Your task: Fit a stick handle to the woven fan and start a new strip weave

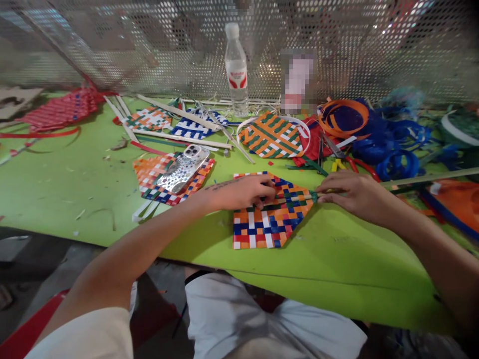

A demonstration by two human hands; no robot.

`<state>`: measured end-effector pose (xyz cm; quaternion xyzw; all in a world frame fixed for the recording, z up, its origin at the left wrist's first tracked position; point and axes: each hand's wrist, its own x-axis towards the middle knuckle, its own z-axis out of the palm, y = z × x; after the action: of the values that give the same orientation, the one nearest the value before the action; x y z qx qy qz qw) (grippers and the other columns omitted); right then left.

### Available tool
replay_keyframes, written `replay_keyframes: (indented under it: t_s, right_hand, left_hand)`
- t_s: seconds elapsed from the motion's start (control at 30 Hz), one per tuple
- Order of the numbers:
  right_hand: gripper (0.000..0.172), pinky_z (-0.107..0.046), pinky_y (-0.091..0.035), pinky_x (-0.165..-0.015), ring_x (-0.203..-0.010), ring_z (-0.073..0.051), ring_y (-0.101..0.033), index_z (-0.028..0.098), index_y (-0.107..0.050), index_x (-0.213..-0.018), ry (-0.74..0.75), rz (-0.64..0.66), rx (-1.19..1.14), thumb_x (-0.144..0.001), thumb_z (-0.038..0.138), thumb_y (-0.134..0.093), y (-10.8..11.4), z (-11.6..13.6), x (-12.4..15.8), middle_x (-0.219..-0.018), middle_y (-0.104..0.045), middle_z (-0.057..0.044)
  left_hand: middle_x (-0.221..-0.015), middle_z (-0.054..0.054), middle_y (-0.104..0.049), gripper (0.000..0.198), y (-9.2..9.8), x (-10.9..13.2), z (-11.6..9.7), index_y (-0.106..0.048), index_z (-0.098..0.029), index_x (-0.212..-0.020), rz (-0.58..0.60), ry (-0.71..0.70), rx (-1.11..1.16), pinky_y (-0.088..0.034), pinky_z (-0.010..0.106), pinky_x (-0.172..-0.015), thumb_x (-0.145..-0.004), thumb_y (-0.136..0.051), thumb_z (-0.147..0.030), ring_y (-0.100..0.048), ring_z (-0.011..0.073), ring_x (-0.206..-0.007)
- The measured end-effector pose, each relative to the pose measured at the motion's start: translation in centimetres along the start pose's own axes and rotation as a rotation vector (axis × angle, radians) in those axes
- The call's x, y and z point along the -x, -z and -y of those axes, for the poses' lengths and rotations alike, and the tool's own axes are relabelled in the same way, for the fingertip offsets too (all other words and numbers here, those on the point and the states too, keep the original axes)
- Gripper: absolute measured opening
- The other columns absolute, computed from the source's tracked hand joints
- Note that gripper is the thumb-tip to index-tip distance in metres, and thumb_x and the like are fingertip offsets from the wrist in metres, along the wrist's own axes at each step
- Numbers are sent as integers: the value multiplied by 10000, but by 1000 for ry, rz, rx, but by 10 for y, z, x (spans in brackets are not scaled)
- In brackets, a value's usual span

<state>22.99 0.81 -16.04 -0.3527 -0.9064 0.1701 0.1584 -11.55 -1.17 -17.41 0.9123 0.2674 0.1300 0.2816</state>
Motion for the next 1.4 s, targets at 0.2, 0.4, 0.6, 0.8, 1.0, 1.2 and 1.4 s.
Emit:
replay_keyframes:
  t_s: [0.2,0.4,0.6,0.8,1.0,1.2,1.4]
  right_hand:
    - [333,-402,-560,-805,-901,-284,-762,259,-803,-1009,-122,193,42,-1022,530,-610,26,-31,21,-1029,-819,-77]
    - [246,-361,-517,-709,-797,-252,-745,281,-766,-986,-198,218,150,-1014,436,-578,29,-42,32,-942,-814,-34]
    - [233,-345,-489,-703,-765,-226,-714,256,-702,-866,-75,67,158,-989,278,-505,27,-26,30,-854,-769,-22]
    - [217,-351,-501,-726,-788,-232,-722,255,-692,-846,-38,-2,139,-986,260,-525,25,-16,33,-858,-774,-26]
    - [193,-356,-494,-708,-801,-254,-739,258,-746,-871,-158,28,152,-956,315,-583,16,-21,29,-909,-807,-44]
    - [178,-358,-510,-655,-743,-269,-742,263,-770,-901,-182,-12,120,-940,359,-626,17,-32,25,-891,-818,-60]
    - [204,-360,-547,-702,-783,-261,-762,269,-783,-923,-108,-52,79,-986,417,-658,19,-25,30,-904,-819,-52]
  left_hand:
    - [-1212,100,-625,281,0,1,-3,-686,-172,-972,6,27,21,-570,226,-784,-905,-542,61,-677,170,-1027]
    - [-1187,98,-597,296,-1,0,-3,-659,-171,-938,14,38,91,-569,205,-729,-890,-493,68,-663,142,-958]
    - [-1238,112,-592,287,-1,1,-1,-662,-169,-958,31,68,116,-583,228,-741,-917,-498,63,-672,153,-979]
    - [-1215,104,-645,241,3,1,-3,-649,-175,-887,30,29,13,-561,291,-812,-916,-551,43,-681,192,-1006]
    - [-1452,163,-664,313,14,14,-5,-717,-191,-1250,64,106,-55,-572,391,-1018,-953,-696,-97,-664,309,-1323]
    - [-1770,91,-407,829,17,34,3,-477,-298,-1668,88,238,-115,-244,496,-1366,-944,-818,-515,-308,336,-1674]
    - [-1763,135,-391,780,4,27,19,-531,-225,-1644,-46,290,-140,-275,496,-1365,-974,-776,-542,-384,342,-1641]
